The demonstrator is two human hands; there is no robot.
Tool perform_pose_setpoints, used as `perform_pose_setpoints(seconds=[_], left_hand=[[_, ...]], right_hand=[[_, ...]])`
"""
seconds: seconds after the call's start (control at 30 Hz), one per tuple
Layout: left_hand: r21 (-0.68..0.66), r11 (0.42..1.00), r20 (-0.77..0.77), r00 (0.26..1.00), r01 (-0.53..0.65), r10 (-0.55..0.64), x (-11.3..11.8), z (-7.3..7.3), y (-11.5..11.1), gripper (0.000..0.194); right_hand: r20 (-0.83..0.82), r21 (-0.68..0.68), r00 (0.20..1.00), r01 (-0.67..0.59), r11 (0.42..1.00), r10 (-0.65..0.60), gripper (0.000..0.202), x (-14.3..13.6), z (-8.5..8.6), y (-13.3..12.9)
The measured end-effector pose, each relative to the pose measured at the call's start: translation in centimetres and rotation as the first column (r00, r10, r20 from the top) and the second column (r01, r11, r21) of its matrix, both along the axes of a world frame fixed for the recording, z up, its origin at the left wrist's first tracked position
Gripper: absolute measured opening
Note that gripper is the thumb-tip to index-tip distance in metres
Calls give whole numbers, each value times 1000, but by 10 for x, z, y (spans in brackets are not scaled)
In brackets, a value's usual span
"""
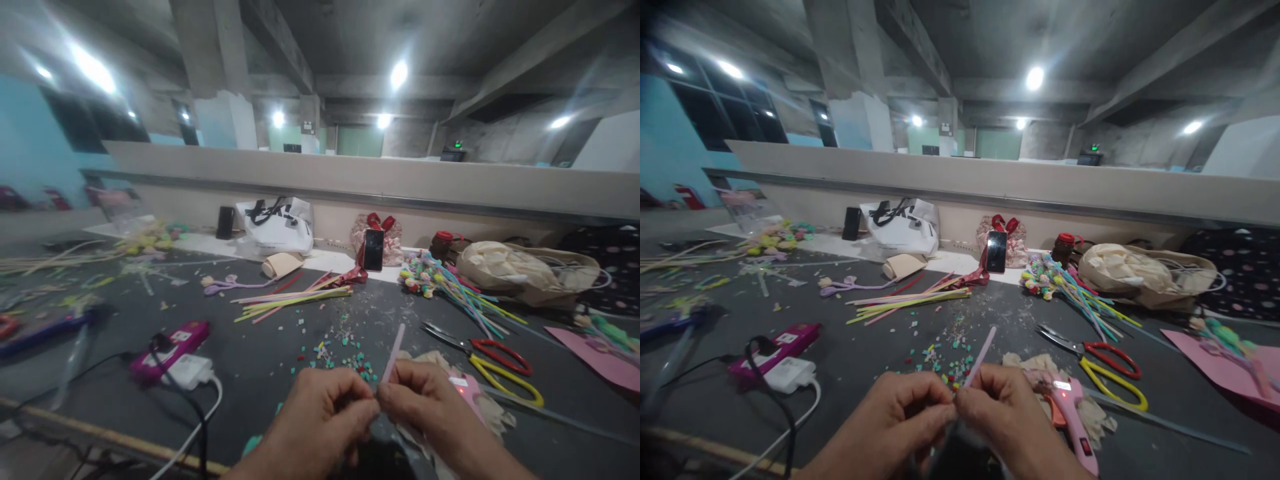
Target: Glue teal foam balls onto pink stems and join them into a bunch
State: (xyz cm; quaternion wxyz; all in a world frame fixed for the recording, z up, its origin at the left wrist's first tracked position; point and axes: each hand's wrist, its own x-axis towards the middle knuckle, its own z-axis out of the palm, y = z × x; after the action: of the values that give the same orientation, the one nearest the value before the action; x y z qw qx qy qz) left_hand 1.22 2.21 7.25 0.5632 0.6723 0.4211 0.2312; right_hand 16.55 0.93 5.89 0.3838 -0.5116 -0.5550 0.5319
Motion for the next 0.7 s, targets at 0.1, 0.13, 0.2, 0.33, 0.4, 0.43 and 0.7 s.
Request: perform_pose_setpoints(seconds=[0.1,0.13,0.2,0.33,0.4,0.43,0.7], left_hand=[[-106,994,44,999,0,5,1,-5,5,18],[-138,990,80,997,-1,12,1,-6,7,19],[-212,977,178,984,8,30,0,-9,11,20],[-332,941,317,947,64,48,0,-12,16,16],[-355,930,338,941,99,28,1,-12,16,14],[-363,925,342,940,114,18,1,-12,16,14],[-326,938,192,980,118,-56,-3,-11,10,15]], right_hand=[[92,45,995,-54,998,50,34,7,0,3],[121,72,990,-78,994,69,35,11,-1,4],[202,228,979,-79,970,32,33,20,-4,5],[428,734,884,-221,642,-185,24,33,-9,4],[520,801,823,-378,464,-228,35,33,-7,3],[558,796,794,-432,423,-240,33,32,-6,2],[599,786,747,-481,388,-288,14,15,6,-5]])
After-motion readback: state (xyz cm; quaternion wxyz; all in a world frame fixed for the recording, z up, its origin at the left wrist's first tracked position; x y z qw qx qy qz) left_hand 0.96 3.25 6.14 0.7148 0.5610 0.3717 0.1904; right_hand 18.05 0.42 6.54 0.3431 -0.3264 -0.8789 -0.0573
